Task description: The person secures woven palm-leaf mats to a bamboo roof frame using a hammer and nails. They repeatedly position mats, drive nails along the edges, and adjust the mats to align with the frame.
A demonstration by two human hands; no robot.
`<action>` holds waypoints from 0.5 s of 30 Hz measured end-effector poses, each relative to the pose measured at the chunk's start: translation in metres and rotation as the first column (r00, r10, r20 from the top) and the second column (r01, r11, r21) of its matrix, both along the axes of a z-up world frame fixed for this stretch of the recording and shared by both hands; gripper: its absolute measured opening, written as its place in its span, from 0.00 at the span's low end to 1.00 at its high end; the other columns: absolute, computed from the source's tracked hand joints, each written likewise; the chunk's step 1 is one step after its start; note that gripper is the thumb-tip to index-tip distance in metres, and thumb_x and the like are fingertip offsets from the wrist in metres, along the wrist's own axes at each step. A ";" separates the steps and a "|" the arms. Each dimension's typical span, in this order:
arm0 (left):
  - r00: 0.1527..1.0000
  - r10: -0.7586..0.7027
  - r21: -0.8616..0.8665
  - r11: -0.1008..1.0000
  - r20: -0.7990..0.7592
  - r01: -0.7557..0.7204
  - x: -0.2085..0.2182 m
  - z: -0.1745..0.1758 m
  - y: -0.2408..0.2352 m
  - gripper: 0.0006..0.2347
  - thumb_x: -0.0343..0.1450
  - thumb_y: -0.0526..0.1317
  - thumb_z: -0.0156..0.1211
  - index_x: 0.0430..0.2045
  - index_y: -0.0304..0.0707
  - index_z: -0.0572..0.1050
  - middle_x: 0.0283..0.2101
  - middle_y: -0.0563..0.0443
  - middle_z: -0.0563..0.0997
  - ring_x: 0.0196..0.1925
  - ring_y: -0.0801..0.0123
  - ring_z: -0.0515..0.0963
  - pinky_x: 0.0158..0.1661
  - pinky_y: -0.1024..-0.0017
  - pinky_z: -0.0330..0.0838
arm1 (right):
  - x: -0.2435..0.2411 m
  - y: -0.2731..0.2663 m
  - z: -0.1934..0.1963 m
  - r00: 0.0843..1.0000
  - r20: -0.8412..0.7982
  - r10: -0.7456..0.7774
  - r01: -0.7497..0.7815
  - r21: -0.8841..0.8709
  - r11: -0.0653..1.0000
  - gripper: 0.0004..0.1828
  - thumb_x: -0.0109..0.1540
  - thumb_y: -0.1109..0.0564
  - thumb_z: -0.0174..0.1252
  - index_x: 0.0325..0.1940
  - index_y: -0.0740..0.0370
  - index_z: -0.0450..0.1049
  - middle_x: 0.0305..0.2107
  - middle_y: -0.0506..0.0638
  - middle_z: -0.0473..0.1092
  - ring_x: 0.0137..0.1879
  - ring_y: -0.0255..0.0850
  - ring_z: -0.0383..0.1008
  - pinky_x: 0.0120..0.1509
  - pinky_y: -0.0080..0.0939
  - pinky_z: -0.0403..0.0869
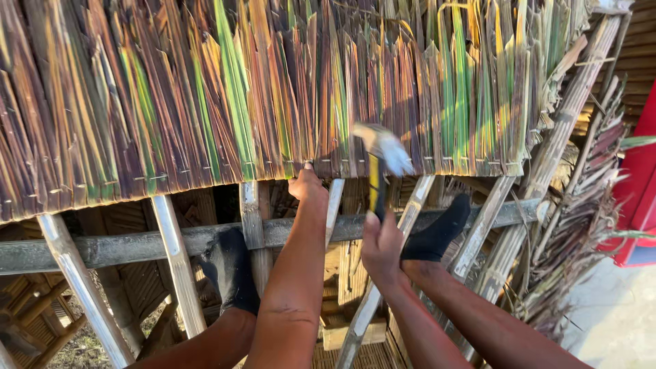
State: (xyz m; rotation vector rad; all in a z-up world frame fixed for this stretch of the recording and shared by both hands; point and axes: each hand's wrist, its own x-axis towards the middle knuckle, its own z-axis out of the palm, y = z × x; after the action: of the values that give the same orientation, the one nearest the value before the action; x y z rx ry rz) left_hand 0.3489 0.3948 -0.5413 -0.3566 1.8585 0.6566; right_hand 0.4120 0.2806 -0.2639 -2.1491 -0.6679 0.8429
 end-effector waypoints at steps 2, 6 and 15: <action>1.000 -0.012 -0.009 1.000 -0.002 0.012 -0.006 0.001 -0.014 0.09 0.71 0.32 0.61 0.44 0.36 0.72 0.42 0.44 0.83 0.36 0.62 0.83 0.30 0.64 0.74 | -0.014 -0.019 0.027 0.991 -0.114 -0.064 0.097 0.309 0.946 0.21 0.74 0.42 0.45 0.44 0.65 0.65 0.21 0.55 0.62 0.26 0.41 0.61 0.30 0.48 0.67; 0.999 -0.022 0.004 1.000 0.028 0.022 0.001 -0.001 -0.006 0.10 0.71 0.32 0.62 0.44 0.35 0.71 0.42 0.45 0.83 0.36 0.62 0.83 0.29 0.64 0.74 | -0.020 -0.013 0.006 0.999 0.009 0.046 -0.046 0.065 0.997 0.22 0.74 0.40 0.47 0.42 0.63 0.65 0.24 0.54 0.63 0.28 0.43 0.63 0.32 0.48 0.63; 0.994 -0.088 -0.076 0.993 0.068 0.093 -0.013 -0.001 0.001 0.12 0.70 0.33 0.63 0.44 0.33 0.71 0.41 0.45 0.83 0.37 0.60 0.82 0.28 0.63 0.74 | -0.025 -0.054 -0.050 0.999 -0.045 -0.027 0.032 0.114 0.993 0.25 0.71 0.41 0.49 0.43 0.69 0.67 0.23 0.61 0.66 0.28 0.48 0.66 0.31 0.51 0.65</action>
State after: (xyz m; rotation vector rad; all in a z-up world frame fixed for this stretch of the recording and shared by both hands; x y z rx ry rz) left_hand 0.3363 0.3959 -0.5420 -0.3387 1.8315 0.5052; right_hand 0.3866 0.2264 -0.3135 -2.0279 -0.6455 0.8131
